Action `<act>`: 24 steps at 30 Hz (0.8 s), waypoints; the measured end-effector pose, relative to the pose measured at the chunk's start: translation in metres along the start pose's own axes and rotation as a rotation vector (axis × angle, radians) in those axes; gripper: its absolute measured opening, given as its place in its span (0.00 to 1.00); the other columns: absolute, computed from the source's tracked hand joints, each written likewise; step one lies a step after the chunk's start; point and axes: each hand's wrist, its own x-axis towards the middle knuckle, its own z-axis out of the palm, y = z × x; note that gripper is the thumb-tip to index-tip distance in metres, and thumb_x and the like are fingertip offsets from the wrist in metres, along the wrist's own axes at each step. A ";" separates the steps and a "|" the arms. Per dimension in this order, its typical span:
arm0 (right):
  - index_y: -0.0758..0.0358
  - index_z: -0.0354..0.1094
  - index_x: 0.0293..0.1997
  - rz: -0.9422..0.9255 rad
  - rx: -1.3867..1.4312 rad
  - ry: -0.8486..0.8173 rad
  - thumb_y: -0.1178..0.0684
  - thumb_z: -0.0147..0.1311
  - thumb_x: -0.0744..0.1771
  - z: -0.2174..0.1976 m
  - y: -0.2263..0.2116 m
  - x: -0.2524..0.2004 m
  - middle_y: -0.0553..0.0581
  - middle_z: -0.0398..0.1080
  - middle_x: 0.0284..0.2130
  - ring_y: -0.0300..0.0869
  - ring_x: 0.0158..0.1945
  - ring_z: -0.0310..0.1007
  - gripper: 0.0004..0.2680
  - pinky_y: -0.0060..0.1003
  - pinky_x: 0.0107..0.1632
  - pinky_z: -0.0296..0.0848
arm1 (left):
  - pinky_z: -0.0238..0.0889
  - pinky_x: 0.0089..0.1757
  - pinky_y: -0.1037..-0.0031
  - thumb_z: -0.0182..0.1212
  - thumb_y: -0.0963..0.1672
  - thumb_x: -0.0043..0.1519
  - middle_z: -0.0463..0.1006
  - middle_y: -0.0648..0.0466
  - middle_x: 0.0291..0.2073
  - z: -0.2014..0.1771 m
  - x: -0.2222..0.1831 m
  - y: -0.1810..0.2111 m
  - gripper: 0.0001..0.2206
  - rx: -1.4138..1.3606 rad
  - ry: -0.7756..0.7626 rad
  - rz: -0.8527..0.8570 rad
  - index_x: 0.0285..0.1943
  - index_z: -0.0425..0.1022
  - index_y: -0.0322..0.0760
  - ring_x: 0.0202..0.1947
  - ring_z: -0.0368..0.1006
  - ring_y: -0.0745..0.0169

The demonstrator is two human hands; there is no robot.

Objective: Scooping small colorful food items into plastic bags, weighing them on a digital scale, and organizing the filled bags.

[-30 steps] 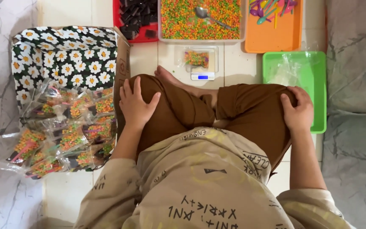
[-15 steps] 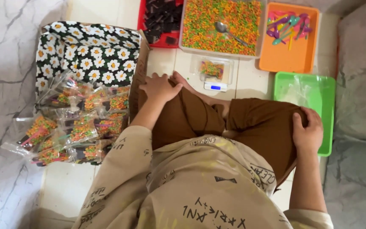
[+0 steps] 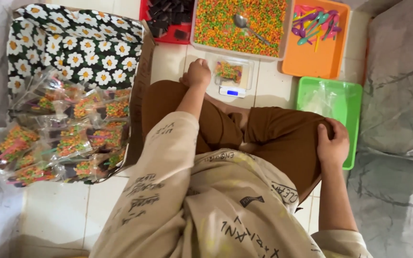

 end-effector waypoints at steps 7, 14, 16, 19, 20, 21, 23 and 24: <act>0.48 0.74 0.58 0.052 0.003 -0.012 0.49 0.61 0.69 0.001 0.006 0.003 0.59 0.73 0.51 0.56 0.58 0.71 0.11 0.52 0.59 0.71 | 0.30 0.67 0.49 0.54 0.60 0.54 0.64 0.58 0.73 0.015 0.016 -0.001 0.37 0.101 -0.220 -0.240 0.74 0.59 0.54 0.77 0.46 0.50; 0.43 0.75 0.56 0.024 -0.129 -0.033 0.46 0.64 0.67 0.010 0.001 0.013 0.52 0.74 0.51 0.52 0.56 0.74 0.12 0.50 0.57 0.74 | 0.74 0.52 0.63 0.66 0.45 0.54 0.83 0.55 0.42 0.028 -0.003 -0.001 0.27 -0.258 -0.060 0.099 0.65 0.70 0.56 0.52 0.80 0.53; 0.42 0.76 0.55 -0.004 -0.185 -0.026 0.45 0.65 0.67 0.021 -0.018 0.023 0.49 0.75 0.50 0.50 0.54 0.75 0.11 0.48 0.56 0.75 | 0.73 0.55 0.60 0.59 0.45 0.60 0.84 0.52 0.42 -0.016 -0.060 0.018 0.24 -0.238 -0.057 0.209 0.67 0.68 0.55 0.55 0.78 0.50; 0.47 0.76 0.56 -0.263 -0.155 0.040 0.49 0.70 0.64 0.041 -0.083 0.041 0.53 0.75 0.54 0.50 0.57 0.75 0.15 0.45 0.54 0.75 | 0.74 0.49 0.59 0.60 0.45 0.57 0.85 0.55 0.36 -0.057 -0.122 0.025 0.27 -0.285 0.038 0.451 0.68 0.63 0.53 0.43 0.82 0.51; 0.56 0.70 0.61 -0.321 0.044 -0.053 0.54 0.70 0.63 0.048 -0.114 0.043 0.62 0.68 0.60 0.57 0.58 0.72 0.20 0.46 0.54 0.75 | 0.74 0.48 0.60 0.60 0.43 0.58 0.85 0.54 0.36 -0.070 -0.140 0.025 0.27 -0.315 0.053 0.521 0.69 0.62 0.52 0.40 0.82 0.53; 0.64 0.65 0.66 -0.377 0.244 -0.145 0.59 0.70 0.62 0.054 -0.145 0.045 0.71 0.60 0.65 0.65 0.59 0.70 0.25 0.48 0.55 0.76 | 0.74 0.46 0.62 0.59 0.42 0.58 0.84 0.54 0.35 -0.083 -0.158 0.025 0.28 -0.345 0.067 0.591 0.70 0.61 0.51 0.38 0.82 0.54; 0.58 0.58 0.71 -0.385 0.226 -0.199 0.54 0.73 0.60 0.066 -0.197 0.046 0.66 0.56 0.69 0.59 0.52 0.74 0.32 0.47 0.50 0.78 | 0.56 0.59 0.60 0.61 0.42 0.57 0.84 0.60 0.32 -0.090 -0.171 0.020 0.30 -0.311 0.137 0.636 0.71 0.61 0.53 0.34 0.81 0.62; 0.52 0.51 0.77 -0.390 0.204 -0.253 0.48 0.76 0.58 0.071 -0.224 0.046 0.61 0.52 0.72 0.54 0.46 0.79 0.39 0.47 0.46 0.80 | 0.37 0.71 0.59 0.63 0.43 0.57 0.83 0.66 0.29 -0.093 -0.178 0.016 0.31 -0.276 0.200 0.682 0.72 0.61 0.55 0.31 0.80 0.70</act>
